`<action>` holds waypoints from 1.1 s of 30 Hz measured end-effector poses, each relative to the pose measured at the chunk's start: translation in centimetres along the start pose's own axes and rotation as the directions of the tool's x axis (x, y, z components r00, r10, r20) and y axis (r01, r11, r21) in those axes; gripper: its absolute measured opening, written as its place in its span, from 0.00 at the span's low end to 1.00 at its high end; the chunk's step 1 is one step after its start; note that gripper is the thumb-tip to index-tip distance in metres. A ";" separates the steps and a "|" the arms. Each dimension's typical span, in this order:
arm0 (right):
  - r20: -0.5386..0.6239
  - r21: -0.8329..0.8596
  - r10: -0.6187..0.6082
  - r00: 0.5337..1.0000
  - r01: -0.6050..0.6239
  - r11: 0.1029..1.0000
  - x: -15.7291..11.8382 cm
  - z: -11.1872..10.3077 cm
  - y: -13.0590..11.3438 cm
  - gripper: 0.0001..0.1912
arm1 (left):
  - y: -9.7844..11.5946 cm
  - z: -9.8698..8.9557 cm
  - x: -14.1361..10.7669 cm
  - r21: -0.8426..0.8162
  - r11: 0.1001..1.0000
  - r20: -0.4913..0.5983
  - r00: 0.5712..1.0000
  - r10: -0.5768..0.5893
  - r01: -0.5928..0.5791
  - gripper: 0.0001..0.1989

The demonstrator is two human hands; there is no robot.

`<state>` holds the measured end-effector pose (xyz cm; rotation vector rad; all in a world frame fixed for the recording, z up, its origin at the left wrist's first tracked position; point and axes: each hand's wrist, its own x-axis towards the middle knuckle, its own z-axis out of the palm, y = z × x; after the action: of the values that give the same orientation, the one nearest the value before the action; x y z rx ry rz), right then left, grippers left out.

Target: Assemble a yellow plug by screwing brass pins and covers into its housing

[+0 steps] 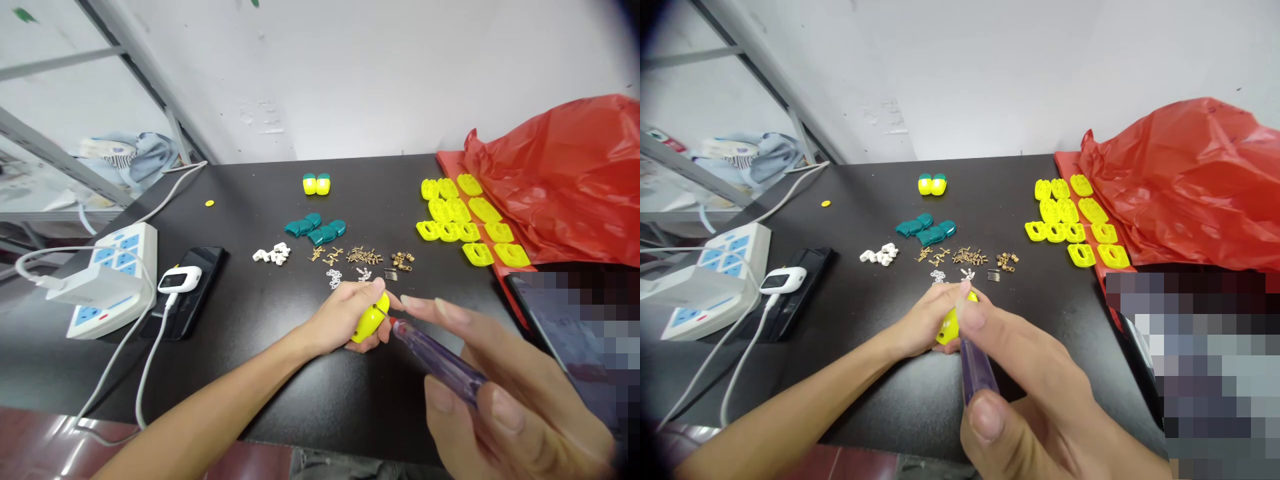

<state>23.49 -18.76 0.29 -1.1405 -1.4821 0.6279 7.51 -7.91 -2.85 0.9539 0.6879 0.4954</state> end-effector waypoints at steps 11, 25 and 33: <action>0.024 0.228 0.118 0.993 -0.120 0.966 -0.4 0.5 -1.1 0.16 | 0.1 -0.4 0.2 0.018 0.999 -0.008 0.999 -0.040 0.041 0.27; 0.154 0.136 0.069 0.986 -0.091 0.987 0.1 -0.5 -1.1 0.22 | 0.0 -0.5 0.3 0.107 0.993 -0.074 0.997 -0.033 0.041 0.30; -0.035 0.174 0.088 0.996 -0.081 0.981 0.4 0.1 -1.5 0.18 | 0.1 -0.3 0.1 0.107 0.994 -0.074 0.997 -0.019 0.027 0.30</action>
<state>22.96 -18.99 1.68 -1.0793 -1.3220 0.7711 7.39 -7.63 -2.93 1.0323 0.7972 0.4784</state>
